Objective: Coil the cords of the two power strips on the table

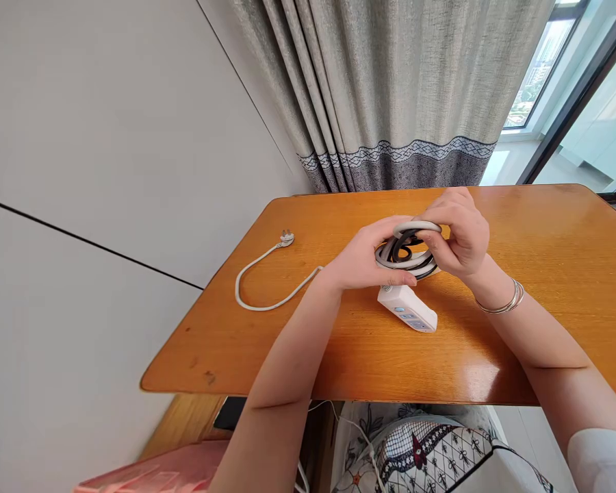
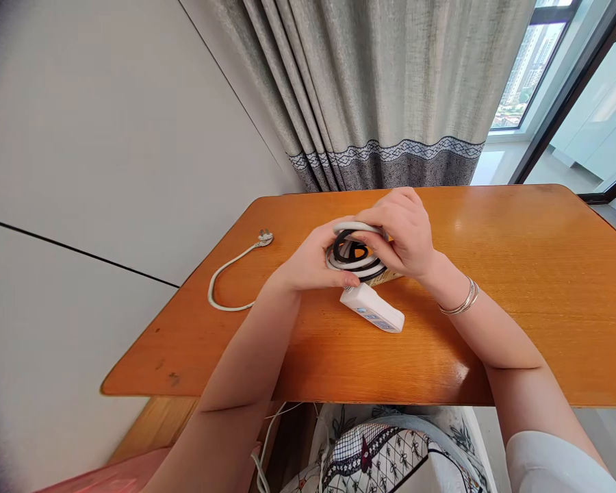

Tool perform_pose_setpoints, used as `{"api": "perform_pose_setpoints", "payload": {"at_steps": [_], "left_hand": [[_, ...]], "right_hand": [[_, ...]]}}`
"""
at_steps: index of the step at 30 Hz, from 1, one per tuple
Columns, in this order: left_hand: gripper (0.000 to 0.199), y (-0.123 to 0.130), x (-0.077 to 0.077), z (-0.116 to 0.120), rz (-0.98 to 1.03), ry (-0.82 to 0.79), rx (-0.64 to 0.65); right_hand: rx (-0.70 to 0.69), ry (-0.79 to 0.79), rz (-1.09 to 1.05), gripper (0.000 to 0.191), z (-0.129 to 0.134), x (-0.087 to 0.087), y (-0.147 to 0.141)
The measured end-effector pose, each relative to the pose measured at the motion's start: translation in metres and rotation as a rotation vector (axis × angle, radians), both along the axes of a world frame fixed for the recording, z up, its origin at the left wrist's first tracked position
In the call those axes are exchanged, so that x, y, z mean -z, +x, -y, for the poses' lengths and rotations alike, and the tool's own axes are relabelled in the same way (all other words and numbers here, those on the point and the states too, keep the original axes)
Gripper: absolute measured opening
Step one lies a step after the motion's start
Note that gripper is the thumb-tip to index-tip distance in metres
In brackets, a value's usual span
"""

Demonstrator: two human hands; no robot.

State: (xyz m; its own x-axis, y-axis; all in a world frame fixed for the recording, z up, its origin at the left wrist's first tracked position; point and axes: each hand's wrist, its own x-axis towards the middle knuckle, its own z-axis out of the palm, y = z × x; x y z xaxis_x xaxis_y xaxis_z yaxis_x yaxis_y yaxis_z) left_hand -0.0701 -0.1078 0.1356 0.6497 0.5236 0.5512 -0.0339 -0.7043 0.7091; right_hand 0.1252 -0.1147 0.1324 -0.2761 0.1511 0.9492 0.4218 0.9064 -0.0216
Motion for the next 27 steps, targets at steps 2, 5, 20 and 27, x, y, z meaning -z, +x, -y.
{"api": "perform_pose_setpoints", "payload": {"at_steps": [2,5,20,27], "left_hand": [[0.058,0.002,0.0,0.002,-0.017,0.026,-0.026],[0.042,0.005,0.004,0.005,-0.023,0.029,-0.079],[0.108,0.003,0.025,-0.019,-0.076,-0.259,-0.029],[0.055,-0.041,0.014,-0.035,-0.776,-0.243,-0.275]], "right_hand": [[0.025,-0.007,0.029,0.031,0.001,0.0,0.0],[0.022,-0.009,0.061,0.028,0.007,-0.003,-0.003],[-0.028,-0.196,-0.602,0.027,-0.003,-0.012,0.005],[0.01,-0.044,-0.82,0.033,-0.022,-0.028,0.038]]}}
